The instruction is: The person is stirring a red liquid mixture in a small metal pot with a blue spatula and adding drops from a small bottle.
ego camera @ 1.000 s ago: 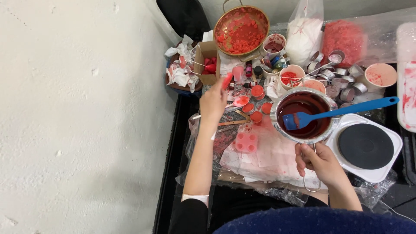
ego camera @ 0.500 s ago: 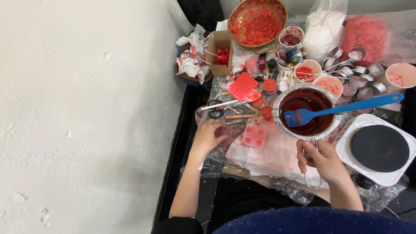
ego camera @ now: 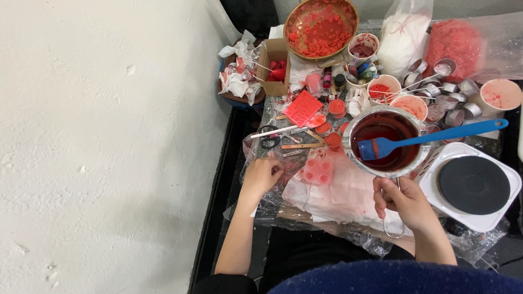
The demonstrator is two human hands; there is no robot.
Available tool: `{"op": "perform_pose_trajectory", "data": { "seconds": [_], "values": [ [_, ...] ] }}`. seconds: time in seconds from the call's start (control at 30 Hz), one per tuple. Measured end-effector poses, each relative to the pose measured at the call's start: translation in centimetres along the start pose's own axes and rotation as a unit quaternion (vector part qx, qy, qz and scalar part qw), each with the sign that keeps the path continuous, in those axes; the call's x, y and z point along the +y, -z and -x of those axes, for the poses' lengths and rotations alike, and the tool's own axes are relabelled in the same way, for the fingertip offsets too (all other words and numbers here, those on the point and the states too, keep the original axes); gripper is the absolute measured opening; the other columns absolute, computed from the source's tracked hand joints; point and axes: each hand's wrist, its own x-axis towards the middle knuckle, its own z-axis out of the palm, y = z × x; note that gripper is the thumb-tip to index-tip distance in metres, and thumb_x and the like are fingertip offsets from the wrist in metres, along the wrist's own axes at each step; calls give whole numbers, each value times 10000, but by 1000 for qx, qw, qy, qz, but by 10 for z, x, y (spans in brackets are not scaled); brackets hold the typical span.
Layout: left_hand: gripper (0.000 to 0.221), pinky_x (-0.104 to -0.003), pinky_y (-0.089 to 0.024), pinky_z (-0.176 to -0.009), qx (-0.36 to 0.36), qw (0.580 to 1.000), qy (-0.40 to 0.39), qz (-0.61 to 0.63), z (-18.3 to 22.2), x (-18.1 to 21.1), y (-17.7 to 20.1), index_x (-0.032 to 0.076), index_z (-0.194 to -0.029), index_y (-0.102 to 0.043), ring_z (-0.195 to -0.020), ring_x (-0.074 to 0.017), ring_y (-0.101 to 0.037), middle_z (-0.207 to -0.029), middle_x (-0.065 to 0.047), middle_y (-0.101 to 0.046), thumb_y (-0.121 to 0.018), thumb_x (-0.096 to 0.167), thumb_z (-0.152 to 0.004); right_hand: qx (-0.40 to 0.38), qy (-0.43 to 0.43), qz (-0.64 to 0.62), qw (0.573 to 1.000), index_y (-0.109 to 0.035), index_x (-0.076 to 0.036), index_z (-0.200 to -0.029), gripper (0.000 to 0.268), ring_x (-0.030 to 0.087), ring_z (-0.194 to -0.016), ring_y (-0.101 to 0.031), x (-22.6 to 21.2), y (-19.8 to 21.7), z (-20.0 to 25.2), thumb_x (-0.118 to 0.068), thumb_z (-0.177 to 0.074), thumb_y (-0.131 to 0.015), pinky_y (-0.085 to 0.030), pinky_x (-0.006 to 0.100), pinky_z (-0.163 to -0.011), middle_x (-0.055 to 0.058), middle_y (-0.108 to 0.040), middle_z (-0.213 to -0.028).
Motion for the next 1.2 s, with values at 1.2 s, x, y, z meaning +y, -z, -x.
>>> {"op": "perform_pose_trajectory", "data": {
  "seconds": [1.2],
  "values": [
    [850,-480,-397,-1068,-46,989,-142,18,1,50,3,147,-1431,-540,-1229,-315,-579,-1306,-115,-589,-885,263,-663,-9,-4,45,999,-582,6,-938,281,174,-507,-587,-4,-14,-5,-218,-1061,-465,-378,269,-473,79,-584,-612]
  ]
}}
